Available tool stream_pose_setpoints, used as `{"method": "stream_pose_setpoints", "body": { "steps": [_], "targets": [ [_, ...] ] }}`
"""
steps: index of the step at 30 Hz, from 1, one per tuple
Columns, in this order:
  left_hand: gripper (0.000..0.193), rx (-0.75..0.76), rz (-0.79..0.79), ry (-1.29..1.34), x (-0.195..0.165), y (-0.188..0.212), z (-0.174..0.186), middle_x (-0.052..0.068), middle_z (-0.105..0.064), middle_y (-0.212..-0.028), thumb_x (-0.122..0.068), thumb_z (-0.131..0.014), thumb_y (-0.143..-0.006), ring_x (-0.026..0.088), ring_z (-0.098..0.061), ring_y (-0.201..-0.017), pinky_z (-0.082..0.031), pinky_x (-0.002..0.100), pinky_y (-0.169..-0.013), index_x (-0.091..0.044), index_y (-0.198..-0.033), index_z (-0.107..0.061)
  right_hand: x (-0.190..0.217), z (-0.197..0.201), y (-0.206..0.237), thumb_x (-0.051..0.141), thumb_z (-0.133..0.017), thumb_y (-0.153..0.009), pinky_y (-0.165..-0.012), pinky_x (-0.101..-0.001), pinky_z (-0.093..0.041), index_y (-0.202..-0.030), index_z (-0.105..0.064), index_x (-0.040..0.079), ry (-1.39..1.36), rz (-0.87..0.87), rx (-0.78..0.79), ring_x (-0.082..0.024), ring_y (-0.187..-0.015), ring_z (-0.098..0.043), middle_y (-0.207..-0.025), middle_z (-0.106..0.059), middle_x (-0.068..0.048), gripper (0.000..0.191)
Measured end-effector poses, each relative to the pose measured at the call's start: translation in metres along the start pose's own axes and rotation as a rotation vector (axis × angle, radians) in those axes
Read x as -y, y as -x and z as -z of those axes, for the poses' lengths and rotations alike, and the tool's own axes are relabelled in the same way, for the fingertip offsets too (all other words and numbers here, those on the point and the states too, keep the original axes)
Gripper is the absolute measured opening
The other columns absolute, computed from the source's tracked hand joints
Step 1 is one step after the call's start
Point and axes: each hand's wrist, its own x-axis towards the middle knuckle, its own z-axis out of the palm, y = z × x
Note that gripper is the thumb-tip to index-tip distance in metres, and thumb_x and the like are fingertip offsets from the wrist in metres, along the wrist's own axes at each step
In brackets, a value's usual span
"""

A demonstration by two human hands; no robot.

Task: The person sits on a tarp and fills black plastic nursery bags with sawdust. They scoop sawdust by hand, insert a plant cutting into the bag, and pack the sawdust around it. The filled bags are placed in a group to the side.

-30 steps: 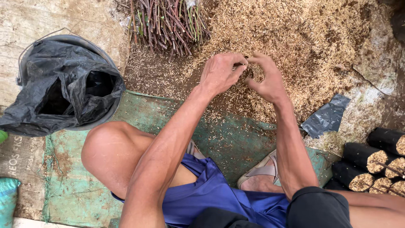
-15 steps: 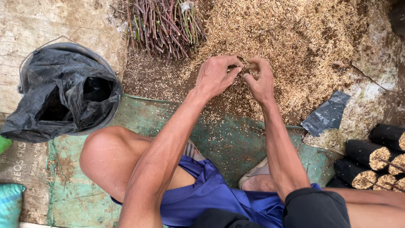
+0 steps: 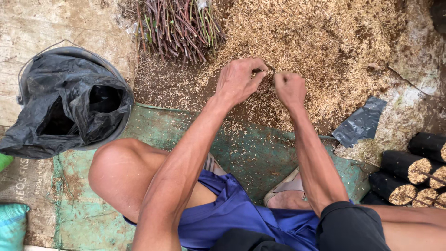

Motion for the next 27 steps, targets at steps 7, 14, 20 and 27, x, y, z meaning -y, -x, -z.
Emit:
{"method": "stream_pose_setpoints", "body": {
  "steps": [7, 14, 20, 27],
  "targets": [
    [0.013, -0.002, -0.029, 0.012, 0.007, -0.001, -0.007, 0.001, -0.076, -0.092, -0.023, -0.067, -0.095, 0.009, -0.065, -0.056, -0.055, 0.028, -0.046, -0.024, -0.104, -0.076, 0.01, 0.045, -0.082, 0.012, -0.065, -0.093, -0.091, -0.0434, -0.049, -0.116, -0.067, 0.007, 0.286, 0.387, -0.202, -0.026, -0.103, -0.056, -0.112, -0.062, -0.014, 0.024],
    [0.01, -0.122, -0.147, 0.009, 0.009, 0.001, -0.01, 0.001, -0.079, -0.096, -0.024, -0.07, -0.093, 0.006, -0.066, -0.058, -0.054, 0.024, -0.046, -0.024, -0.101, -0.077, 0.029, 0.049, -0.128, 0.059, -0.076, -0.085, -0.106, -0.0708, -0.022, -0.143, -0.052, 0.023, 0.462, 0.168, 0.042, -0.05, -0.142, -0.017, -0.157, -0.023, -0.028, 0.072],
    [0.011, -0.105, -0.164, 0.013, 0.015, 0.003, -0.012, 0.005, -0.079, -0.104, -0.024, -0.07, -0.095, 0.013, -0.074, -0.075, -0.061, 0.029, -0.063, -0.021, -0.103, -0.077, 0.007, 0.048, -0.149, 0.07, -0.068, -0.081, -0.106, -0.0669, -0.049, -0.147, -0.054, 0.022, 0.528, 0.144, 0.244, -0.048, -0.144, -0.037, -0.161, -0.037, -0.025, 0.082],
    [0.012, -0.096, -0.133, 0.043, 0.016, 0.008, -0.011, 0.007, -0.079, -0.106, -0.025, -0.072, -0.093, 0.017, -0.076, -0.082, -0.063, 0.032, -0.071, -0.02, -0.103, -0.077, -0.03, 0.034, -0.13, 0.053, -0.083, -0.09, -0.096, -0.0709, -0.04, -0.138, -0.06, 0.015, 0.56, 0.337, -0.008, -0.05, -0.13, -0.033, -0.143, -0.038, -0.031, 0.066]
  ]
}}
